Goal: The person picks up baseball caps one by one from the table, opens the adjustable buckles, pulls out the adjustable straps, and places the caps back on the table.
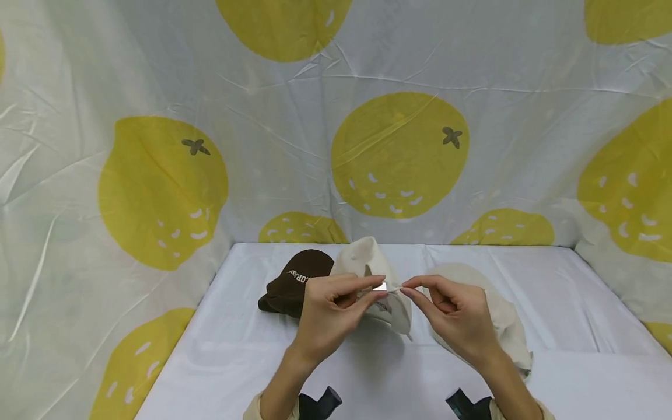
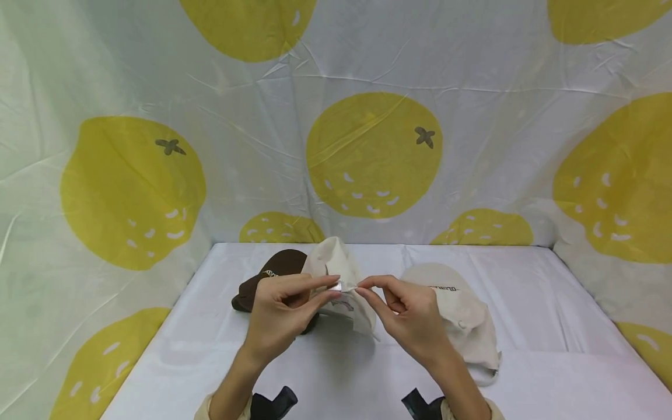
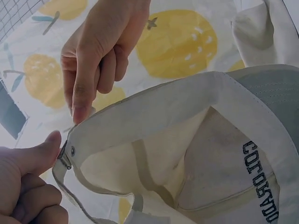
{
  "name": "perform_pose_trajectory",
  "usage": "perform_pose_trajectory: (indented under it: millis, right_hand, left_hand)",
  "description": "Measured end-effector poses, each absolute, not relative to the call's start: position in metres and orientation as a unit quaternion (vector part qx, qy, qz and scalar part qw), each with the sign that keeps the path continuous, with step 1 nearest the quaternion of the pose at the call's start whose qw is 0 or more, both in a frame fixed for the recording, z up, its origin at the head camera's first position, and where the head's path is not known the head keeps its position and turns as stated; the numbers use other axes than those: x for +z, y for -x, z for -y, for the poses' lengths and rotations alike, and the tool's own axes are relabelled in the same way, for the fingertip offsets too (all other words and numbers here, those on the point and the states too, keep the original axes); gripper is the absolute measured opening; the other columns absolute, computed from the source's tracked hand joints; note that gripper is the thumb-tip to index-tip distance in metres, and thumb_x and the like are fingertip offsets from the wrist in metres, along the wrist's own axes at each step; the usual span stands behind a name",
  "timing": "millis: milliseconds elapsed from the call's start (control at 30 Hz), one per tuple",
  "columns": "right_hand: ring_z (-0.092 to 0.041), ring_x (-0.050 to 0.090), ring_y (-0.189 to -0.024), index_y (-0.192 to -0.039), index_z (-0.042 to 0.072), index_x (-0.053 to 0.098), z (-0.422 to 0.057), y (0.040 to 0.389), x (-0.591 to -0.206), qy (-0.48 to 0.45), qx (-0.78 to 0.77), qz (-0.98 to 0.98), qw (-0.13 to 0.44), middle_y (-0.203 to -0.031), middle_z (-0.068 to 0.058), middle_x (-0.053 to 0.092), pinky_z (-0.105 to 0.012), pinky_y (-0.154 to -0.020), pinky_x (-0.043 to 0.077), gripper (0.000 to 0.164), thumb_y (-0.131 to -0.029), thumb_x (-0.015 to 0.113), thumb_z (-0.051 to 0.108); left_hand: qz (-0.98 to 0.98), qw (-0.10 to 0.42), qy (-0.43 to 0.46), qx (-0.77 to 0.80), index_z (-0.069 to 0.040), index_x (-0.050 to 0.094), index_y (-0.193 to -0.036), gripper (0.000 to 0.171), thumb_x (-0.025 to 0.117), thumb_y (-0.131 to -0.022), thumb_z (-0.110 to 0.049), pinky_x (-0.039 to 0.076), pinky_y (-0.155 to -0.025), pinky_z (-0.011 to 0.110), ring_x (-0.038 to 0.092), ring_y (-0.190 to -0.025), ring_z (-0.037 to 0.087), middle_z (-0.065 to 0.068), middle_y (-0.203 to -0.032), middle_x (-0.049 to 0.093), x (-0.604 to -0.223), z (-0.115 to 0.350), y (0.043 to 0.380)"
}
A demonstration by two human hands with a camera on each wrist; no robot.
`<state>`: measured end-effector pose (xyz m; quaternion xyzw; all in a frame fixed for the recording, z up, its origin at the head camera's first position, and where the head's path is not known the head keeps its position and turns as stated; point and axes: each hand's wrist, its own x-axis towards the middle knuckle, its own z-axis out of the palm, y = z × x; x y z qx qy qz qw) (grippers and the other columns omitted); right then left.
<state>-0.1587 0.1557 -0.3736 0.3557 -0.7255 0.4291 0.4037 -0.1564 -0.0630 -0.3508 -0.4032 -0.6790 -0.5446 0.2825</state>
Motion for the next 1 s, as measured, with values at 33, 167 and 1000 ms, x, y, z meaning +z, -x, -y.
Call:
perform_pose_trajectory:
  millis: [33, 167, 1000]
  right_hand:
    - [0.002, 0.015, -0.05, -0.092, 0.013, 0.078, -0.1552, 0.1586, -0.3735, -0.358, 0.424, 0.725, 0.408, -0.054, 0.008, 0.025, -0.009, -0.048, 0.018, 0.025, -0.097, 0.071, 0.037]
    - [0.005, 0.016, -0.051, -0.089, 0.012, 0.078, -0.1528, 0.158, -0.3726, -0.366, 0.398, 0.722, 0.433, -0.054, 0.009, 0.026, -0.008, -0.048, 0.018, 0.027, -0.099, 0.07, 0.036]
    - [0.0, 0.015, -0.05, -0.099, 0.009, 0.08, -0.1555, 0.1598, -0.3761, -0.376, 0.435, 0.724, 0.381, -0.053, 0.007, 0.024, -0.01, -0.047, 0.017, 0.016, -0.093, 0.079, 0.023]
  left_hand:
    - [0.682, 0.294, 0.407, -0.532, 0.003, 0.081, -0.098, 0.016, 0.085, -0.082, 0.001, 0.025, -0.048, 0.012, 0.028, -0.053, -0.002, -0.001, -0.053, 0.051, -0.3504, 0.0624, 0.1558]
    - [0.696, 0.318, 0.414, -0.493, 0.002, 0.082, -0.098, 0.017, 0.086, -0.081, 0.0, 0.025, -0.05, 0.009, 0.029, -0.054, -0.002, -0.003, -0.054, 0.053, -0.3498, 0.0609, 0.1546]
    - [0.7, 0.239, 0.392, -0.547, -0.005, 0.081, -0.094, 0.006, 0.082, -0.089, -0.006, 0.021, -0.047, 0.006, 0.022, -0.049, -0.007, -0.001, -0.056, 0.056, -0.3521, 0.0652, 0.158]
